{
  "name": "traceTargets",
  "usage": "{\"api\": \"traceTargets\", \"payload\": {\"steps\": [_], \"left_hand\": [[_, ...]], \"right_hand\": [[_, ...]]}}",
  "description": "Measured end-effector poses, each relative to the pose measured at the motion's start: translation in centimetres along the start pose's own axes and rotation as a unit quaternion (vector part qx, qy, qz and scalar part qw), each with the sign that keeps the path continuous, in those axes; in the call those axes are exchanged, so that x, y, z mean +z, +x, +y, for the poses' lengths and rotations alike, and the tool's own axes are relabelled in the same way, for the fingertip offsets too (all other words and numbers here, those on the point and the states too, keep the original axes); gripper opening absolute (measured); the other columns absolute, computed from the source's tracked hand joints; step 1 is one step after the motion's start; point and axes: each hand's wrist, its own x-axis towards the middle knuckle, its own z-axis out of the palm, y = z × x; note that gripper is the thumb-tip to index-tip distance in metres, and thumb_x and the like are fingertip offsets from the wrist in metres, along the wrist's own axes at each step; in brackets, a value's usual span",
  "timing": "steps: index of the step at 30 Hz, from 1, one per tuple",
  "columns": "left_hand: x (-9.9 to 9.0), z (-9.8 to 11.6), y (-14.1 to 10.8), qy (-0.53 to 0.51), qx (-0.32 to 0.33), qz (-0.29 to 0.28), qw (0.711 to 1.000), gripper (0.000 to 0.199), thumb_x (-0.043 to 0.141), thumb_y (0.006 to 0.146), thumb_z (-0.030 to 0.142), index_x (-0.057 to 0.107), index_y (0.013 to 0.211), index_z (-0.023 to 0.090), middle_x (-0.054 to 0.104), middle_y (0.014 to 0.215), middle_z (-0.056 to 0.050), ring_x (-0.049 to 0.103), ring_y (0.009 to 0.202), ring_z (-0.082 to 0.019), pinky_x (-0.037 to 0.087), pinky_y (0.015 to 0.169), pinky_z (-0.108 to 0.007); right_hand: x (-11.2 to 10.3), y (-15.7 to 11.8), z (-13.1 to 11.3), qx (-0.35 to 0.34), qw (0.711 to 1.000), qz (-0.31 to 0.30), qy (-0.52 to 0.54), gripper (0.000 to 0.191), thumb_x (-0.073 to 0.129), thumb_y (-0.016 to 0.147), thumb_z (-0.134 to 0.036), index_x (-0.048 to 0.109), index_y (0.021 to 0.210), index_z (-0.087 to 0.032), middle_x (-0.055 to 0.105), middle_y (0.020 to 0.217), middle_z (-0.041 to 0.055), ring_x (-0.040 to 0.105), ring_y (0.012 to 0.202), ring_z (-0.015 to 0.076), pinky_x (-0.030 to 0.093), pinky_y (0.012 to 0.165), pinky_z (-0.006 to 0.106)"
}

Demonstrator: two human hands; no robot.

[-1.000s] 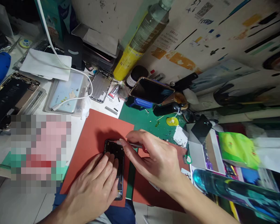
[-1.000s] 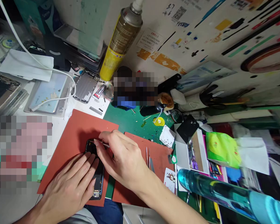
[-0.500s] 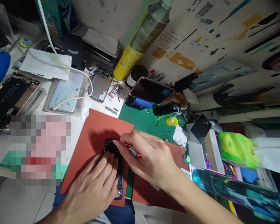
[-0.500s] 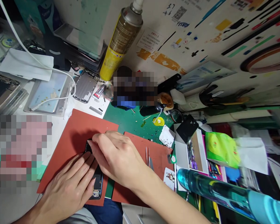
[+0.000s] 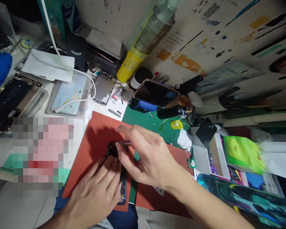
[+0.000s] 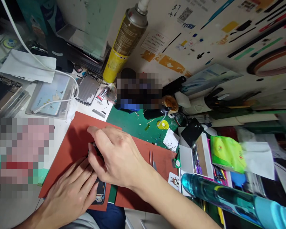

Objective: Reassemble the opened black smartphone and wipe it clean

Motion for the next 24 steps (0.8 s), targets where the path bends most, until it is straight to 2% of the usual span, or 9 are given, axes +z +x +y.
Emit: {"api": "traceTargets", "payload": {"steps": [9,13,16,20,24], "left_hand": [[0.11,0.0,-0.35,0.006,0.006,0.0,1.0,0.042,0.055,0.105,0.024,0.066,0.14,0.004,0.074,0.139,-0.014,0.06,0.136,-0.029,0.038,0.122,-0.043],[0.09,-0.01,-0.24,0.007,0.004,0.001,1.0,0.041,0.054,0.105,0.024,0.067,0.139,0.005,0.074,0.138,-0.013,0.062,0.135,-0.029,0.04,0.12,-0.043],[0.11,-0.05,-0.04,0.01,0.004,0.001,1.0,0.04,0.053,0.105,0.024,0.068,0.138,0.006,0.075,0.137,-0.013,0.062,0.135,-0.029,0.042,0.119,-0.043],[0.04,0.0,0.14,0.006,0.002,-0.001,1.0,0.04,0.054,0.104,0.024,0.068,0.138,0.006,0.075,0.136,-0.013,0.062,0.134,-0.029,0.042,0.118,-0.043],[-0.04,0.04,0.19,0.003,0.002,0.003,1.0,0.04,0.054,0.105,0.024,0.068,0.136,0.005,0.076,0.13,-0.013,0.063,0.13,-0.028,0.043,0.117,-0.043]], "right_hand": [[0.27,-0.17,-0.06,0.011,1.0,0.017,-0.006,0.007,0.056,0.105,-0.014,0.06,0.109,-0.019,0.069,0.073,0.0,0.059,0.057,0.0146,0.049,0.055,0.029],[0.3,-0.38,-0.26,0.018,1.0,0.011,-0.007,0.007,0.056,0.104,-0.016,0.06,0.11,-0.017,0.072,0.078,0.0038,0.064,0.064,0.0167,0.051,0.057,0.03],[0.26,-0.51,-0.43,0.015,0.999,0.023,-0.019,0.007,0.057,0.105,-0.013,0.061,0.106,-0.018,0.069,0.072,0.0004,0.06,0.057,0.0147,0.048,0.054,0.029],[0.24,-0.53,-0.61,0.006,0.999,0.008,-0.033,0.011,0.057,0.104,-0.012,0.061,0.114,-0.015,0.072,0.077,0.0042,0.064,0.062,0.0172,0.052,0.057,0.031],[0.29,-0.52,-0.79,0.01,0.997,0.02,-0.071,0.008,0.057,0.106,-0.014,0.06,0.112,-0.019,0.069,0.069,-0.0011,0.059,0.054,0.015,0.047,0.052,0.028]]}}
